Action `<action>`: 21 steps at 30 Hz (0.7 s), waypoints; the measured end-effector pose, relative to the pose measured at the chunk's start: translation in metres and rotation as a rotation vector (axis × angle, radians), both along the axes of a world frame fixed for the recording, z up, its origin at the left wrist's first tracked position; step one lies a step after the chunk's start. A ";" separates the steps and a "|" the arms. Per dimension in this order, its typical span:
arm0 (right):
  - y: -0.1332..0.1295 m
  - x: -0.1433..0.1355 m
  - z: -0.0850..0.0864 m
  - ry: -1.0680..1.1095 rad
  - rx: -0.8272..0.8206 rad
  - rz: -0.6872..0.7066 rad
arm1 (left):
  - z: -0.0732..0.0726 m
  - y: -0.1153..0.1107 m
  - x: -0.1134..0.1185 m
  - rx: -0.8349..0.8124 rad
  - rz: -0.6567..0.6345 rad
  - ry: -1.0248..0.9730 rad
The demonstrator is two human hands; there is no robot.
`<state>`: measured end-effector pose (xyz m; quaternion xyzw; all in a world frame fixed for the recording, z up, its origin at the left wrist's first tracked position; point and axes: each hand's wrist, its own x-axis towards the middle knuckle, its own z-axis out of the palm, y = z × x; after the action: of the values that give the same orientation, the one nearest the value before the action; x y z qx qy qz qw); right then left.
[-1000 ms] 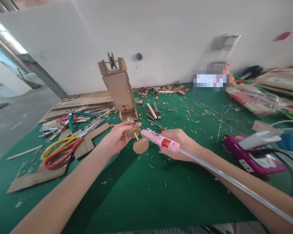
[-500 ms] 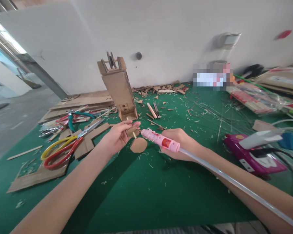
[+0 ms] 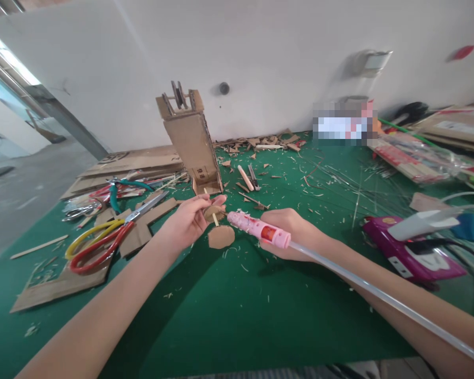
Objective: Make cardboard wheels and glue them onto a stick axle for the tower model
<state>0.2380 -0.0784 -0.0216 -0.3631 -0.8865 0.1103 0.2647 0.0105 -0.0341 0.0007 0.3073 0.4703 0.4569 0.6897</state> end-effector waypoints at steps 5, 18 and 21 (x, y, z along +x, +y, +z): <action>-0.001 0.000 -0.001 0.001 0.016 0.010 | 0.000 0.001 0.001 -0.011 0.029 -0.032; -0.002 -0.003 -0.002 -0.007 0.031 0.052 | 0.008 -0.004 0.009 -0.055 0.073 -0.035; -0.002 -0.003 -0.004 -0.002 0.038 0.074 | 0.004 -0.003 0.007 -0.040 0.061 -0.049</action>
<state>0.2352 -0.0802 -0.0255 -0.3251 -0.9015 0.1028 0.2664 0.0175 -0.0369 0.0044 0.2678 0.4713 0.4757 0.6927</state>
